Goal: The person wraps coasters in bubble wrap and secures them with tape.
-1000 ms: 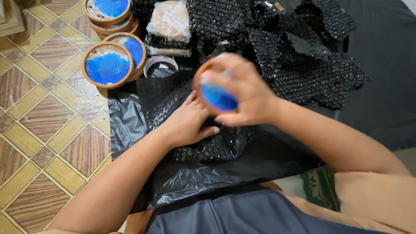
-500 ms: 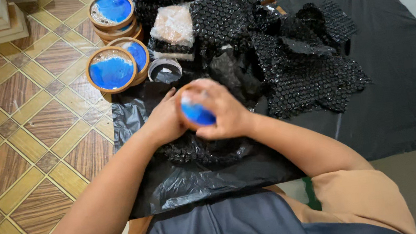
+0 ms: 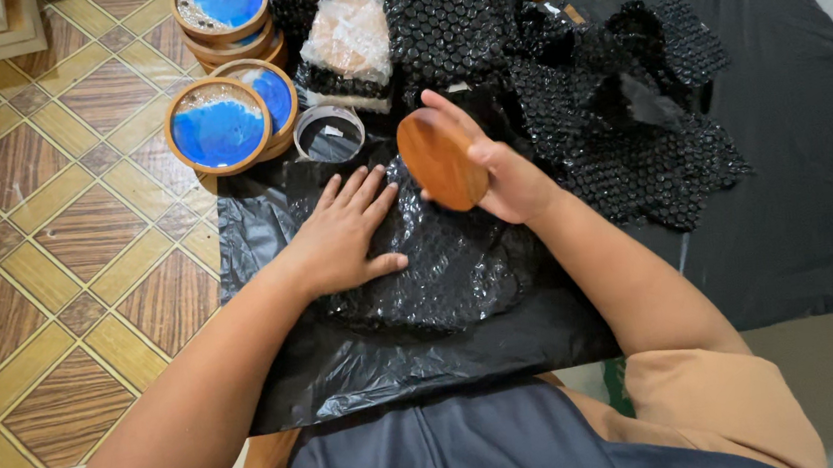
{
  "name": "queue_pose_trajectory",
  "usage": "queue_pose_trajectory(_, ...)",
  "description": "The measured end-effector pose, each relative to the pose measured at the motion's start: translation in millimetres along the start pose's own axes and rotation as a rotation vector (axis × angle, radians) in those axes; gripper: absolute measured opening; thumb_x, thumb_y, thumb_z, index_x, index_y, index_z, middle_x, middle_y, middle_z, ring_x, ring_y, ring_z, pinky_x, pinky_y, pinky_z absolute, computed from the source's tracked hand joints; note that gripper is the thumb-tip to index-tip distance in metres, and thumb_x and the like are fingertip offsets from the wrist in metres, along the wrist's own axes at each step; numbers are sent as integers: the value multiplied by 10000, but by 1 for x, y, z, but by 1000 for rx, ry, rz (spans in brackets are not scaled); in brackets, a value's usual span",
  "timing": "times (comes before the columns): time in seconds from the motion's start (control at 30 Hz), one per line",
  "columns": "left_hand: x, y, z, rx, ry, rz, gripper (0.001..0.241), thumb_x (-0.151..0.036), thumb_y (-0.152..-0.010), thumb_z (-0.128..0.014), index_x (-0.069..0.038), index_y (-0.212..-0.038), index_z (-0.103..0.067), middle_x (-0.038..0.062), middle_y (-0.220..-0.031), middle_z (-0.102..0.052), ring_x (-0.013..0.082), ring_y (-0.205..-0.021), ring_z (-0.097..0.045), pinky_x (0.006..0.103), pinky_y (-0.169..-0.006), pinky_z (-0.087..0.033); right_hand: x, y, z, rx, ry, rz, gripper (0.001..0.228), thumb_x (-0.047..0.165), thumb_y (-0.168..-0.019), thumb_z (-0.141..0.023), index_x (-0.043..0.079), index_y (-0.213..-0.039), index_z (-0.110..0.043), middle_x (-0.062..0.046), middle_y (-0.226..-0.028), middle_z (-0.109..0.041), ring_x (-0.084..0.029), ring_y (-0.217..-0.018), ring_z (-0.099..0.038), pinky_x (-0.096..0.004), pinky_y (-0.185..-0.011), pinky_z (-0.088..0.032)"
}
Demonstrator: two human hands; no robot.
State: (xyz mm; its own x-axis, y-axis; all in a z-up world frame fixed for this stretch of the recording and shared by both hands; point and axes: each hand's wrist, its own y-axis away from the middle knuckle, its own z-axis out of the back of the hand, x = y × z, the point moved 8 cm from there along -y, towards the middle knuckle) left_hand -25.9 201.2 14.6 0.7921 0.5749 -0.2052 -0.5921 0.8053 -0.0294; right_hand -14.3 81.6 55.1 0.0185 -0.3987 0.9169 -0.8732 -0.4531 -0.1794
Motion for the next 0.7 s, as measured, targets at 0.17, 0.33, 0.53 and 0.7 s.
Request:
queue_pose_trajectory(0.17, 0, 0, 1, -9, 21, -11, 841, -585, -712, -496, -65, -1331, -263, 165, -1396, -199, 312, -1297, -169, 477, -1043, -108, 16, 3, 5, 5, -185, -13, 708, 355, -712, -462, 219, -1354, -197, -108, -1335, -359, -338, -1068, -492, -594, -834, -435)
queue_pose_trajectory(0.33, 1, -2, -5, -119, 24, -84, 821, -576, -744, -475, -53, -1328, -234, 178, -1393, -171, 339, -1278, -150, 475, -1015, -99, 116, 38, 23, -394, 402, 305, 591, 457, -739, -519, 96, -1195, -412, -174, -1220, -384, -279, -1081, -451, -325, -760, -528)
queue_pose_trajectory(0.53, 1, -2, -6, -128, 13, -69, 818, -580, -744, -472, -62, -1331, -232, 172, -1393, -174, 329, -1280, -150, 477, -1014, -101, 148, 81, 93, -940, 1843, 549, 467, 298, -865, -502, 96, -1263, -365, -173, -1212, -347, -354, -1101, -369, -500, -858, -352)
queue_pose_trajectory(0.7, -1, -2, -3, -146, 10, -100, 818, -577, -737, -484, -44, -1316, -261, 197, -1379, -201, 342, -1276, -164, 485, -1010, -118, 83, 70, 169, -946, 1956, 20, 536, 336, -685, -674, 148, -1155, -498, -174, -1139, -372, -407, -1010, -341, -564, -718, -344)
